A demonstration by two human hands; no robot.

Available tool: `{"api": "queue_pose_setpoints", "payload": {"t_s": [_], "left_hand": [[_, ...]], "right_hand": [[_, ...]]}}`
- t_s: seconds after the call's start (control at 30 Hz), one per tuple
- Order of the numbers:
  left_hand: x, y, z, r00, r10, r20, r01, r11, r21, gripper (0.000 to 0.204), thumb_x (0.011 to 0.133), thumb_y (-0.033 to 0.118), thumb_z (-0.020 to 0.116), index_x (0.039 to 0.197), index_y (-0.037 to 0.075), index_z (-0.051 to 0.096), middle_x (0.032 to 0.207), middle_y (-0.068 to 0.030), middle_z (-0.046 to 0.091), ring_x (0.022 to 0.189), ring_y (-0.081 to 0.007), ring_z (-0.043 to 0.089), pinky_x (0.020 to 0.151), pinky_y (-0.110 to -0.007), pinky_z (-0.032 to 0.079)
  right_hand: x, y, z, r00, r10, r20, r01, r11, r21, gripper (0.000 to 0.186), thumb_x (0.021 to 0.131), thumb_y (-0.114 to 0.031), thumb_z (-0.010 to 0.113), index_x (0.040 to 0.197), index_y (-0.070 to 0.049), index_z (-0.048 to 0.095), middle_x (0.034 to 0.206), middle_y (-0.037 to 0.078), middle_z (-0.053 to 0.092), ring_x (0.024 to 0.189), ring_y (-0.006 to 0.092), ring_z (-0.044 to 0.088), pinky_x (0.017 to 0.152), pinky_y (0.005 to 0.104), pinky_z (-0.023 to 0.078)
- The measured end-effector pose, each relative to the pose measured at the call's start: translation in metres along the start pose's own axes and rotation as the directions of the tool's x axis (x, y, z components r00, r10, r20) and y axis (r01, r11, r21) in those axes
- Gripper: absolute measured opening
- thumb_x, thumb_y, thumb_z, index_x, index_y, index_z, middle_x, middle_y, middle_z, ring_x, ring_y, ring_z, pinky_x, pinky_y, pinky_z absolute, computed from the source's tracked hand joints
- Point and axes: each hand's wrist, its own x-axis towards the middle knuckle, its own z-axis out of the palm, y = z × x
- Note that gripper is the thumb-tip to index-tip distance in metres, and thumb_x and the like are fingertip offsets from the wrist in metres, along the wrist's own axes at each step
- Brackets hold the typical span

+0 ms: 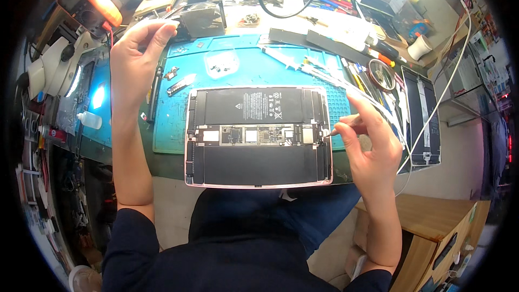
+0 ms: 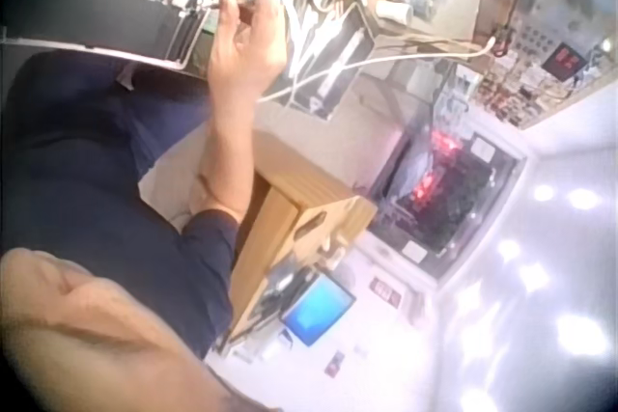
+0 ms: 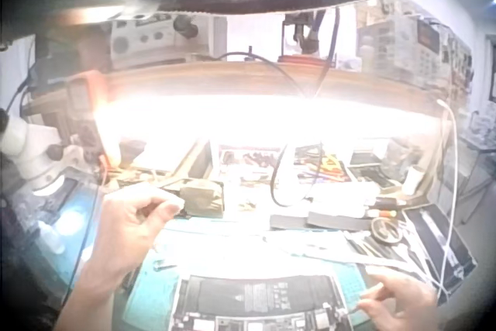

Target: The person disassembles a tablet, removes the battery, and uses a screwdriver to adjust internal components. They then reassemble the tablet and inspect it.

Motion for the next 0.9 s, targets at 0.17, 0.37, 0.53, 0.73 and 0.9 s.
{"api": "queue_pose_setpoints", "payload": {"t_s": [0.17,0.37,0.53,0.73,0.9], "left_hand": [[0.002,-0.006,-0.007,0.999,-0.012,-0.033,0.012,1.000,0.003,0.023,0.096,0.023,0.079,0.105,0.002,0.080,0.079,-0.0010,0.074,0.069,-0.0056,0.061,0.064,-0.023,0.048],[0.002,-0.001,-0.009,0.999,-0.033,-0.035,0.034,0.998,0.044,0.023,0.096,0.022,0.078,0.106,0.001,0.079,0.082,-0.0011,0.074,0.072,-0.0052,0.060,0.066,-0.022,0.047],[0.000,0.001,-0.014,0.999,-0.046,0.024,0.044,0.996,0.079,0.019,0.101,0.016,0.071,0.109,0.000,0.078,0.094,-0.0050,0.075,0.089,-0.0096,0.065,0.081,-0.024,0.050],[0.001,-0.010,-0.021,0.999,-0.003,0.046,-0.003,0.992,0.129,0.016,0.102,0.012,0.068,0.107,-0.002,0.074,0.100,-0.0061,0.074,0.095,-0.0118,0.065,0.089,-0.027,0.050],[0.000,-0.019,-0.012,0.996,-0.023,0.084,0.011,0.990,0.137,0.016,0.104,0.013,0.066,0.108,-0.002,0.072,0.102,-0.0051,0.071,0.095,-0.0129,0.063,0.089,-0.027,0.050]], "right_hand": [[-0.003,-0.007,0.009,0.997,0.070,-0.039,-0.061,0.978,0.200,0.045,0.093,0.004,0.072,0.137,-0.002,0.064,0.096,0.011,0.074,0.088,0.0156,0.073,0.078,0.0292,0.060],[-0.003,-0.004,-0.001,0.999,0.029,0.021,-0.028,0.999,-0.025,0.046,0.094,-0.002,0.074,0.139,-0.002,0.063,0.104,0.014,0.076,0.087,0.0168,0.073,0.078,0.0306,0.060],[-0.006,-0.001,0.004,0.997,0.065,0.035,-0.066,0.998,0.018,0.055,0.093,0.005,0.069,0.145,-0.007,0.058,0.101,0.014,0.077,0.088,0.0214,0.076,0.075,0.0326,0.060],[-0.007,0.007,0.005,0.965,-0.208,-0.157,0.203,0.978,-0.047,0.068,0.087,0.007,0.069,0.152,-0.008,0.052,0.097,0.010,0.075,0.081,0.0269,0.072,0.069,0.0367,0.058],[-0.014,0.012,0.004,0.931,-0.304,-0.202,0.240,0.926,-0.291,0.061,0.079,0.004,0.068,0.140,-0.002,0.061,0.100,0.003,0.069,0.084,0.0213,0.062,0.070,0.0330,0.053]]}}
